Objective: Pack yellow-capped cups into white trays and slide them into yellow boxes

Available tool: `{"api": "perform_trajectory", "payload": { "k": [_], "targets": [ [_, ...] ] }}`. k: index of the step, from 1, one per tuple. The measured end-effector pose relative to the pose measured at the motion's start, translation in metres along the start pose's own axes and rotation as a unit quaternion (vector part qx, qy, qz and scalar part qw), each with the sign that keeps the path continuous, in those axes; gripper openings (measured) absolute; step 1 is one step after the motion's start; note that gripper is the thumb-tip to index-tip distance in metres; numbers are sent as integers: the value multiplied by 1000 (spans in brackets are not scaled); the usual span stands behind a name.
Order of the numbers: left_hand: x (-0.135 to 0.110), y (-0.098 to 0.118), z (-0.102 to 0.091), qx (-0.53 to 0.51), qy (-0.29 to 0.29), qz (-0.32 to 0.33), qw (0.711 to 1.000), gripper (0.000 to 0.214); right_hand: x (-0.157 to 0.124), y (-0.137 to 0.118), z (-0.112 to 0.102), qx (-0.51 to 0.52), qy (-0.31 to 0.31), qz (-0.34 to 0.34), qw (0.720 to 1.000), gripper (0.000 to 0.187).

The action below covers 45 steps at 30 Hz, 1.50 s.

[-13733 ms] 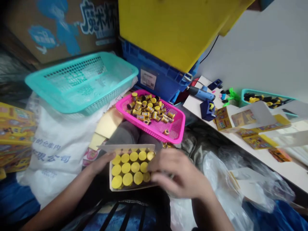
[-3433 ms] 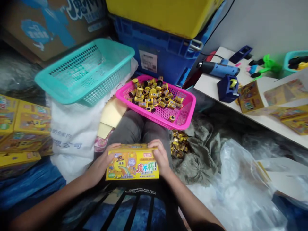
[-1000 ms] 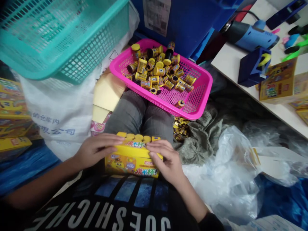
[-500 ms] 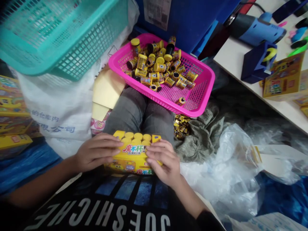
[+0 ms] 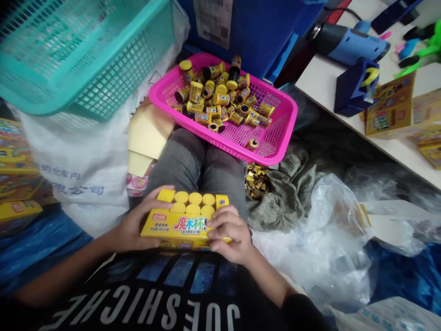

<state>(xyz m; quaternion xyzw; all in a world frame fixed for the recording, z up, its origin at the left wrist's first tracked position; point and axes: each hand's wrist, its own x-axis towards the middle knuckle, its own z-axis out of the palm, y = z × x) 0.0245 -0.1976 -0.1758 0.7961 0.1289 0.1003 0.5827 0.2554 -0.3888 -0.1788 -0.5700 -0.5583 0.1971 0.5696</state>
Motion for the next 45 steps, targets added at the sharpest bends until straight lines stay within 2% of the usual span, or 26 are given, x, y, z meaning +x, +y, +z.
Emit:
{"api": "perform_trajectory", "payload": {
  "k": [1, 4, 6, 8, 10, 13, 14, 16, 19, 23, 26, 27, 29, 31, 33, 35, 36, 38, 39, 41, 42, 44, 45],
  "targets": [
    [1, 4, -3, 15, 16, 16, 1000, 57, 4, 0, -2, -10, 0, -3, 1000, 34],
    [12, 6, -10, 67, 112, 90, 987, 57, 24, 8, -6, -78, 15, 4, 997, 46],
    [24, -4, -12, 127, 164, 158, 966, 60, 43, 20, -7, -122, 59, -13, 991, 51],
    [37, -23, -10, 201, 186, 200, 941, 66, 62, 36, -4, -129, 100, -50, 985, 52],
    [47, -43, -4, 245, 201, 190, 929, 75, 75, 52, 2, -135, 106, -78, 982, 47],
    [52, -62, 13, 219, 242, 142, 935, 87, 76, 71, 12, -205, 118, -77, 969, 28],
    [52, -65, 19, 203, 255, 135, 936, 84, 73, 75, 15, -226, 131, -74, 962, 19],
    [51, -65, 29, 174, 282, 135, 934, 67, 67, 80, 18, -237, 148, -77, 957, 3],
    [52, -61, 34, 155, 307, 150, 927, 41, 64, 79, 19, -231, 133, -105, 958, 14],
    [55, -53, 34, 183, 325, 139, 917, 42, 75, 62, 9, -271, 77, -128, 951, 23],
    [52, -53, 37, 209, 324, 116, 915, 40, 90, 47, -14, -306, 60, -183, 932, 23],
    [49, -55, 38, 215, 326, 110, 914, 40, 96, 43, -26, -316, 77, -203, 924, 21],
    [42, -60, 34, 232, 333, 112, 907, 49, 111, 40, -58, -338, 152, -208, 905, 17],
    [39, -63, 19, 258, 357, 134, 888, 51, 128, 43, -101, -358, 267, -146, 883, 14],
    [47, -53, -7, 286, 388, 172, 859, 39, 145, 52, -154, -363, 365, 22, 857, 22],
    [72, -23, -35, 293, 391, 220, 845, 36, 160, 67, -212, -343, 390, 231, 823, 33],
    [91, -1, -46, 293, 369, 248, 847, 38, 166, 75, -240, -332, 391, 296, 806, 37],
    [141, 51, -57, 294, 289, 319, 854, 39, 180, 92, -290, -321, 388, 369, 781, 36],
    [172, 77, -55, 309, 223, 335, 862, 37, 186, 100, -310, -320, 391, 382, 774, 33],
    [244, 121, -36, 300, 127, 366, 872, 28, 199, 114, -342, -314, 386, 412, 763, 28],
    [284, 135, -21, 304, 54, 361, 880, 23, 205, 120, -354, -309, 381, 425, 761, 30],
    [366, 149, 17, 305, -47, 312, 899, 17, 215, 131, -373, -296, 367, 447, 760, 38],
    [407, 149, 38, 305, -83, 259, 913, 13, 218, 137, -381, -288, 359, 456, 762, 39]
  ]
}}
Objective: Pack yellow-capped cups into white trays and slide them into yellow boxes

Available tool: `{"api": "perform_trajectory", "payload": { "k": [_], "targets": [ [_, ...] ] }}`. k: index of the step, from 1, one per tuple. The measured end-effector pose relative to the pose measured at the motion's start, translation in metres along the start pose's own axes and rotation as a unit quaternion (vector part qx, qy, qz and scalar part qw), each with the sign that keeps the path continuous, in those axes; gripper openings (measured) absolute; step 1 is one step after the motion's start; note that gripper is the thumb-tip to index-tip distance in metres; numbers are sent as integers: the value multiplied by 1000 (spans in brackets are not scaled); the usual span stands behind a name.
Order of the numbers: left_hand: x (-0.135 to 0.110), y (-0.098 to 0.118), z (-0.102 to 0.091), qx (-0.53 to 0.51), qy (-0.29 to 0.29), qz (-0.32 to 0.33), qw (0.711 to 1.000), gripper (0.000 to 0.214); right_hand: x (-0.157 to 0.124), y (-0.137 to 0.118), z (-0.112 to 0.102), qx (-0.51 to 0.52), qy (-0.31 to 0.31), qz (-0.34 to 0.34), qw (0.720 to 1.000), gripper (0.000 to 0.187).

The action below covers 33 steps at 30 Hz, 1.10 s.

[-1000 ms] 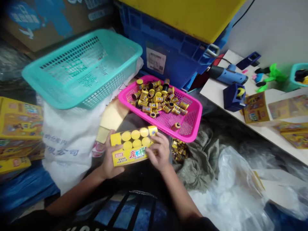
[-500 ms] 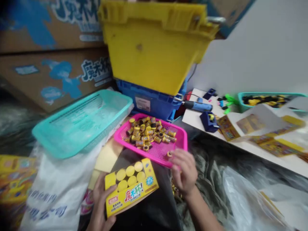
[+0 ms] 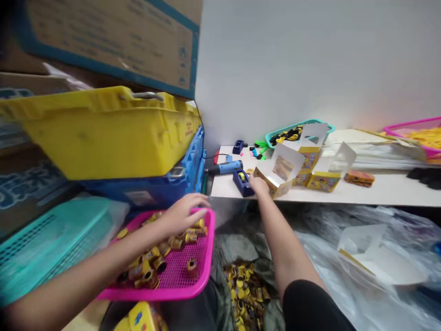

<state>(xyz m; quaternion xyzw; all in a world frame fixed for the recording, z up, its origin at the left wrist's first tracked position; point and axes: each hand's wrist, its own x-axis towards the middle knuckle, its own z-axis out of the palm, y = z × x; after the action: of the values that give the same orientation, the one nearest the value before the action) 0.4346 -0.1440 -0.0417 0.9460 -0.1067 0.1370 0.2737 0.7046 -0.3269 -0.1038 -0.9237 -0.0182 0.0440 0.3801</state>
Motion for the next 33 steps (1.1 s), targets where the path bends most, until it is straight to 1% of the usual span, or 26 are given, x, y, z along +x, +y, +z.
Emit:
{"api": "perform_trajectory", "payload": {
  "k": [1, 3, 4, 6, 7, 9, 11, 14, 17, 20, 23, 25, 27, 29, 31, 33],
  "targets": [
    [39, -11, 19, -17, -29, -59, 998, 14, 9, 0, 1, 0, -15, 3, 1000, 39],
    [107, -33, 60, -17, -41, -99, 994, 25, 23, 4, 3, 3, -48, -3, 999, 35],
    [136, -43, 79, -17, -41, -115, 992, 34, 28, 6, 4, 5, -64, -11, 998, 33],
    [184, -59, 115, -23, -36, -153, 987, 53, 38, 12, 6, 8, -89, -21, 996, 31],
    [203, -65, 131, -27, -38, -170, 984, 64, 41, 16, 6, 8, -95, -20, 995, 30],
    [228, -76, 157, -40, -55, -194, 979, 87, 47, 23, 6, 10, -100, -13, 995, 28],
    [239, -86, 175, -51, -79, -202, 975, 102, 48, 32, 5, 20, -94, -9, 995, 25],
    [240, -99, 189, -55, -104, -199, 973, 103, 38, 51, 6, 63, -72, -9, 995, 29],
    [237, -108, 192, -45, -112, -196, 973, 100, 20, 77, 18, 133, -71, 0, 989, 31],
    [235, -109, 192, -30, -110, -200, 973, 98, 7, 97, 38, 200, -108, 22, 974, 33],
    [235, -102, 191, -12, -111, -215, 970, 95, 6, 103, 52, 234, -126, 44, 963, 34],
    [233, -92, 184, 3, -109, -235, 966, 96, 9, 99, 52, 239, -124, 56, 961, 32],
    [230, -80, 170, 21, -100, -260, 960, 98, 10, 92, 45, 236, -120, 59, 963, 30],
    [223, -66, 147, 37, -86, -274, 957, 95, 4, 86, 35, 233, -113, 53, 964, 28],
    [211, -51, 116, 42, -77, -271, 959, 79, -12, 84, 24, 243, -109, 36, 963, 30],
    [190, -33, 81, 32, -85, -262, 961, 55, -43, 84, 16, 269, -115, 10, 956, 40]
  ]
}}
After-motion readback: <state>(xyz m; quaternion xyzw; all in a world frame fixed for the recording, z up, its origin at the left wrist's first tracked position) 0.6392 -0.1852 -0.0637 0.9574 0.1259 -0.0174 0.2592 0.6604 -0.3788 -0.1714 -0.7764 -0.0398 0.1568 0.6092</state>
